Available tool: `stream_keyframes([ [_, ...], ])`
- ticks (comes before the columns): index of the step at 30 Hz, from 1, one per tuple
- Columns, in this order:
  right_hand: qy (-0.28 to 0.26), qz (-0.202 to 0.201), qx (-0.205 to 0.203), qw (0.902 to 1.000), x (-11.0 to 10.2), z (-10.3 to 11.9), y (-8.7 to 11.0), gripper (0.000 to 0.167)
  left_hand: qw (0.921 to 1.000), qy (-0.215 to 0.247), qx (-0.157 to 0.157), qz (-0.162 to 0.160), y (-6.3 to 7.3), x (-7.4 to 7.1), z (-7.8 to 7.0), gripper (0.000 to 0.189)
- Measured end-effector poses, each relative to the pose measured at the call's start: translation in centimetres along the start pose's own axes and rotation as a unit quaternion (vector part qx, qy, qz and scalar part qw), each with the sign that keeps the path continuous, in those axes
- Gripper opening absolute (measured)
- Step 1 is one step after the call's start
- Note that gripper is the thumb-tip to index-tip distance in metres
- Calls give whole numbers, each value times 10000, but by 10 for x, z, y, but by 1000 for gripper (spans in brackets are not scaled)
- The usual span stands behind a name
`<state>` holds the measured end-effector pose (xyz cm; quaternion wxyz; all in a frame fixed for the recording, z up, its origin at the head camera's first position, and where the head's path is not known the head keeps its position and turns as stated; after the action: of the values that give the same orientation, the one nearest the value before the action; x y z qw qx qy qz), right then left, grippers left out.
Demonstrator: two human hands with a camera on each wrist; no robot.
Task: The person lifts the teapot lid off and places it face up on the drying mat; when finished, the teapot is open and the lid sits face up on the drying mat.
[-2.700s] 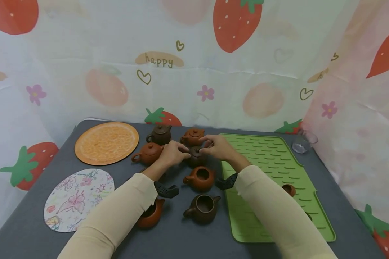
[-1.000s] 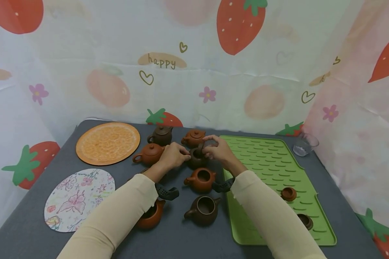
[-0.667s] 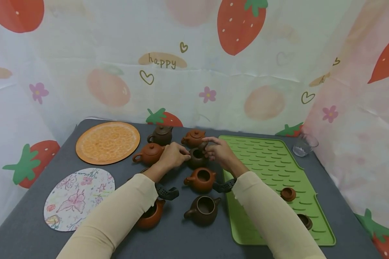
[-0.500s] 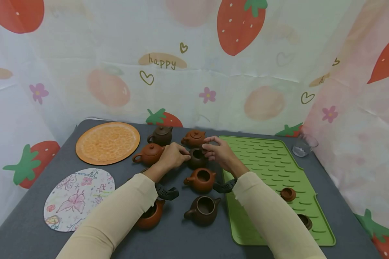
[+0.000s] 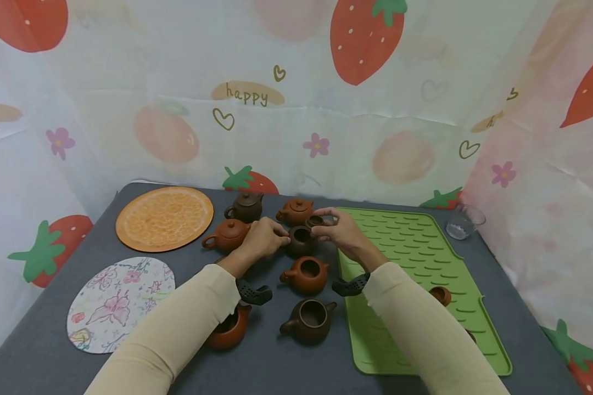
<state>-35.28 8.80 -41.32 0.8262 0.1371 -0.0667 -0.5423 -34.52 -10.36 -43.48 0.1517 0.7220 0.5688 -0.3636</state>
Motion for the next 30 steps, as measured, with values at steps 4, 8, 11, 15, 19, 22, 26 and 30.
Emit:
stream_keyframes([
  [4, 227, 50, -26, 9997, -4, 6, 6, 49, 10000, -18, 4, 6, 1, 0, 0, 15],
  [8, 580, -50, -110, 9982, -11, 12, 14, 46, 10000, 6, 16, 9, 1, -1, -1, 14],
  [11, 842, -200, -161, 9961, -18, 16, 20, 44, 10000, 24, 13, 18, 1, -2, -1, 14],
  [15, 1087, -275, -155, 9936, -25, 21, 27, 41, 10000, 32, 31, 11, 1, -3, -1, 15],
  [19, 1211, -266, -176, 9921, -31, 25, 34, 41, 10000, 36, 66, -1, 1, -3, -2, 15],
  [22, 1344, -292, -201, 9903, -35, 28, 41, 41, 10000, 35, 90, -12, 1, -2, -2, 15],
  [26, 1552, -368, -126, 9871, -44, 30, 50, 42, 9999, 46, 96, -28, 2, -1, -2, 15],
  [30, 1703, -392, -68, 9846, -53, 31, 56, 43, 9999, 40, 93, -41, 2, -2, -2, 14],
])
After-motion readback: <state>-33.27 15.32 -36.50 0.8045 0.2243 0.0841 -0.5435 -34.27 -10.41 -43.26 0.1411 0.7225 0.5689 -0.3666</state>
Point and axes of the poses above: each hand's wrist, its own y-axis away from the middle knuckle, its own x-axis out of the palm, z = x × y, the point moved 5 cm from there along -y, towards the middle knuckle, and after that the axes turned 13 degrees about x, right-handed, at the moved point
